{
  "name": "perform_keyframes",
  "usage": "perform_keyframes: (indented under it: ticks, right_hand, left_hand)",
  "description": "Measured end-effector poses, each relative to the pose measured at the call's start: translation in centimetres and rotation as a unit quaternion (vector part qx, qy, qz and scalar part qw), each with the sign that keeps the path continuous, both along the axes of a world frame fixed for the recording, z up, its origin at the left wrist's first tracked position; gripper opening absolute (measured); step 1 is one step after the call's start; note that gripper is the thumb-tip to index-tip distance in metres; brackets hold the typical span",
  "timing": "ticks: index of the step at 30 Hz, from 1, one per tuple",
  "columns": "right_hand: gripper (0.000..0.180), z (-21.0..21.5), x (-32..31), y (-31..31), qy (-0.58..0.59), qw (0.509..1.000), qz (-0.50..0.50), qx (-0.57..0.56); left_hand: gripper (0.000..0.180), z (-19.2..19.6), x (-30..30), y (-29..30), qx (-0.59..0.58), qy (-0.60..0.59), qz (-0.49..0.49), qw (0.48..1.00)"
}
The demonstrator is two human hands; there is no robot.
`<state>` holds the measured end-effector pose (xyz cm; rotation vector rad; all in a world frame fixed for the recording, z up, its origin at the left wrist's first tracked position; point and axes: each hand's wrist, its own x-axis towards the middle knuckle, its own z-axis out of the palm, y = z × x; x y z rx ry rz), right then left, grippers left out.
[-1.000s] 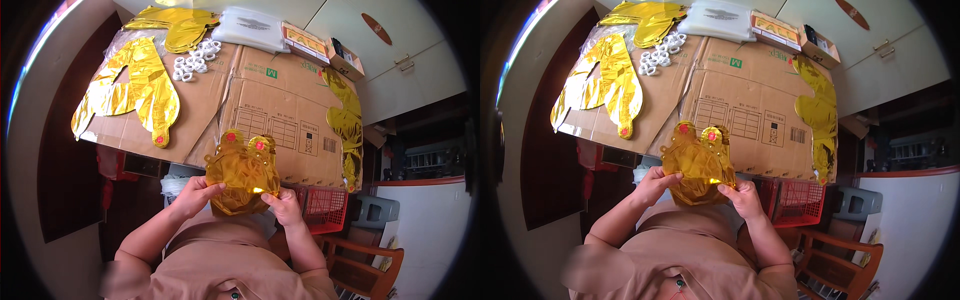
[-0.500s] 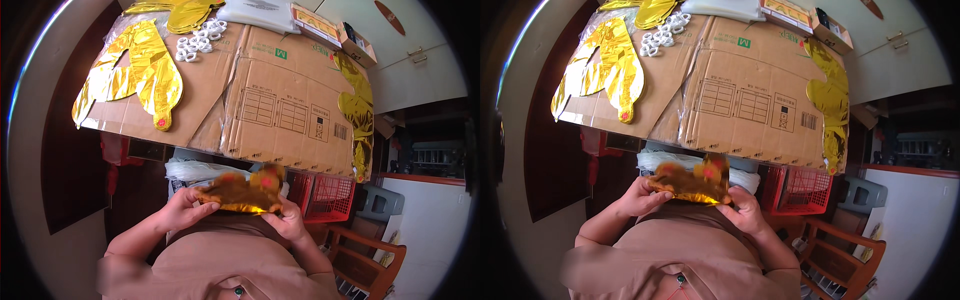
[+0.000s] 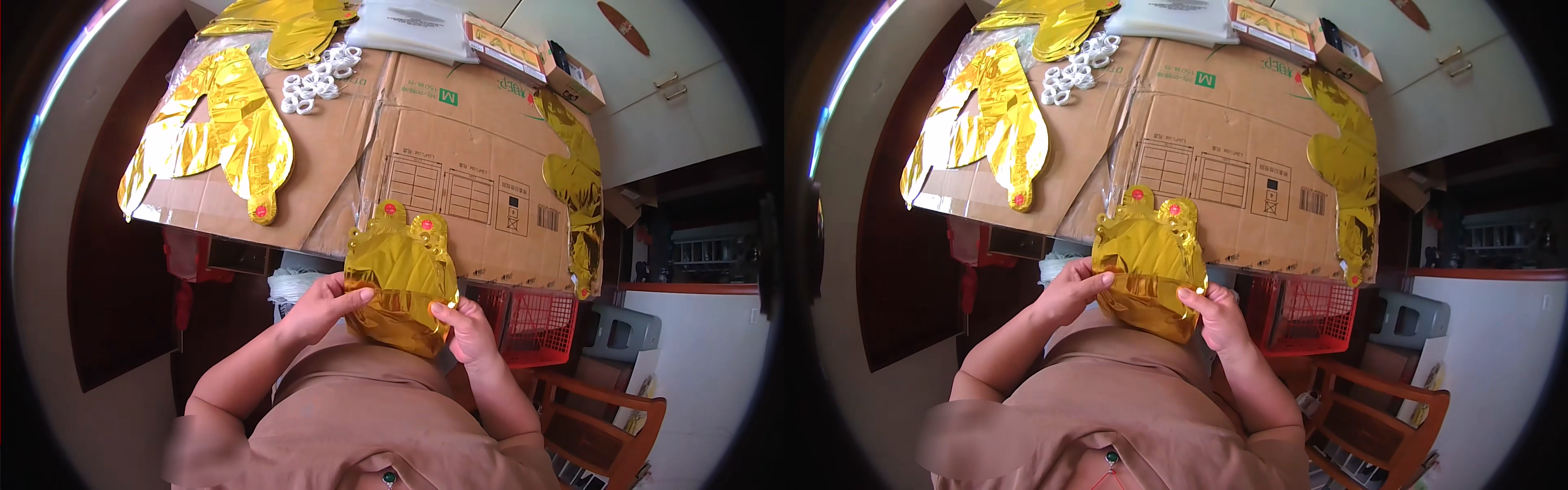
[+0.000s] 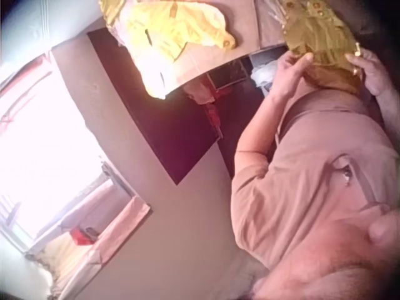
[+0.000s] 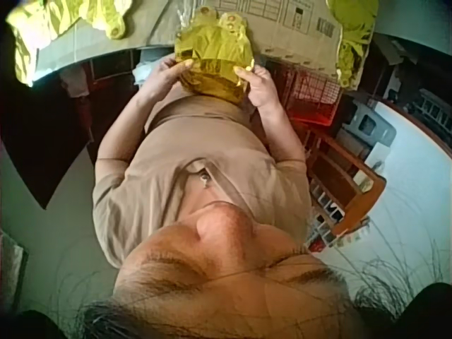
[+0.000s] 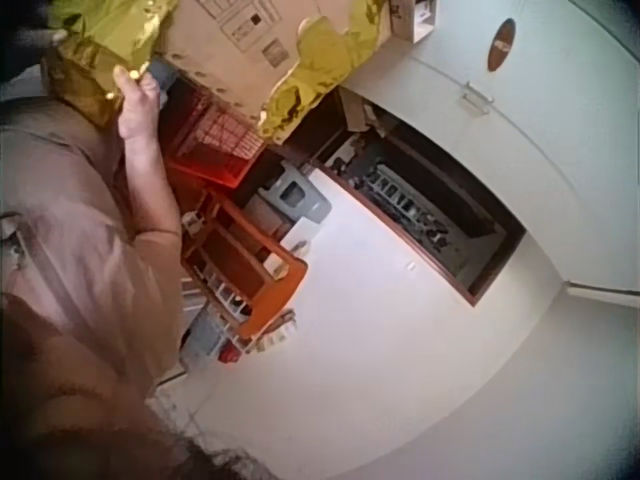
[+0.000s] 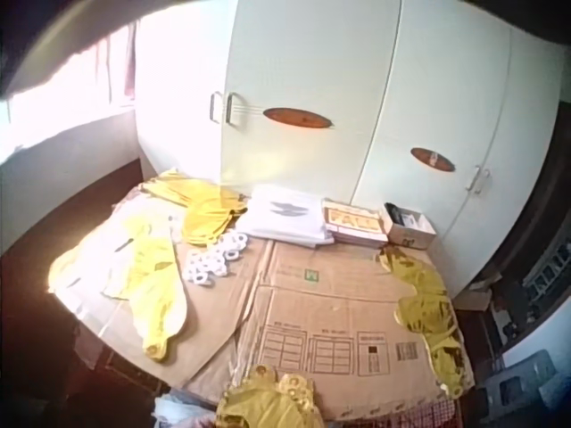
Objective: Manually folding and organizing gold foil balloons on a workbench for packaging.
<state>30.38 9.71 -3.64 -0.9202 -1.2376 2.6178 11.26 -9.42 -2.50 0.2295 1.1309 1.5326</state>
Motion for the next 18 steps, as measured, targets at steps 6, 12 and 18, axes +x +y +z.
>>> perform_keyframes:
  ticks: [6,12,18]
  right_hand:
    - [0.015,0.8,-0.7,0.9,-0.001,1.000,0.018,0.023]
    - [0.018,-0.1,-0.8,1.4,-0.035,0.996,0.073,0.028]
    - [0.023,-1.6,-0.3,1.3,-0.046,0.989,0.105,0.097]
  left_hand:
    - [0.028,0.3,-0.8,0.9,-0.028,0.036,-0.026,0.999]
    - [0.026,-1.0,-1.2,1.0,-0.087,-0.029,-0.040,0.995]
    - [0.028,-1.9,-1.5,0.4,-0.064,-0.137,-0.053,0.987]
